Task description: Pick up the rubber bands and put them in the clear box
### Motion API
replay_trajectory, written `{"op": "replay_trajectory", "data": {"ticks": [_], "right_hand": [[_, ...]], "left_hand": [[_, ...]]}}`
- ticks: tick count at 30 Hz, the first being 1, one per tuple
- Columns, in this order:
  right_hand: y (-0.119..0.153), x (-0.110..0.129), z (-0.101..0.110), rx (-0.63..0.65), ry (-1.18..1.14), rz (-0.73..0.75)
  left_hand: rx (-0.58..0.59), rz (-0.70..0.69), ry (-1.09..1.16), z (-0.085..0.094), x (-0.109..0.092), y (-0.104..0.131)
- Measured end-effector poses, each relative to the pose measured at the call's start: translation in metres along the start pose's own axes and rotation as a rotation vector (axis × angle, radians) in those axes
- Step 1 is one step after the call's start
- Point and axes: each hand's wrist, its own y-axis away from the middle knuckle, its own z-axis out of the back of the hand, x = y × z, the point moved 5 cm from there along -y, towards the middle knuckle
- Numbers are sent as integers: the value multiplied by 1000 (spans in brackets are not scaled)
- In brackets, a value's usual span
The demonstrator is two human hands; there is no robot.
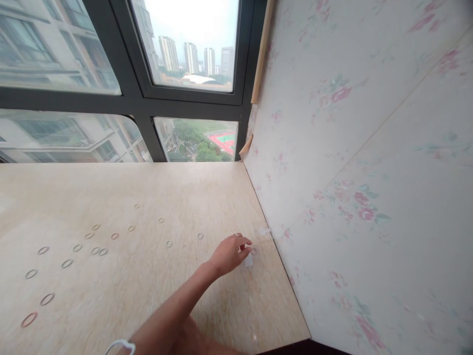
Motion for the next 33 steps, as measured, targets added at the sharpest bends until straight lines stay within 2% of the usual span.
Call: {"op": "replay_trajectory", "data": {"ticks": [5,9,13,16,19,23,25,29,33], "right_hand": [[1,3,-11,-106,-70,-45],[4,7,-29,-63,-142,-3],[7,6,-39,-46,-119,-31],[9,5,-40,-32,-125,-37],[11,-1,-32,-50,-306,-79],[6,-27,-10,-137,-738,-359],[-2,-40,0,-187,-872,-473],[-24,-59,13,-361,-906,-613],[-49,-60,15,-406,-837,-629]], "left_hand": [[-114,44,71,13,19,16],[-213,91,103,34,36,35],[-334,191,104,55,65,66],[-424,299,14,64,92,96],[-462,302,-40,63,110,118],[-555,238,-5,58,118,131],[-598,237,45,56,120,133],[-677,264,220,56,127,136],[-843,363,377,64,139,147]]}}
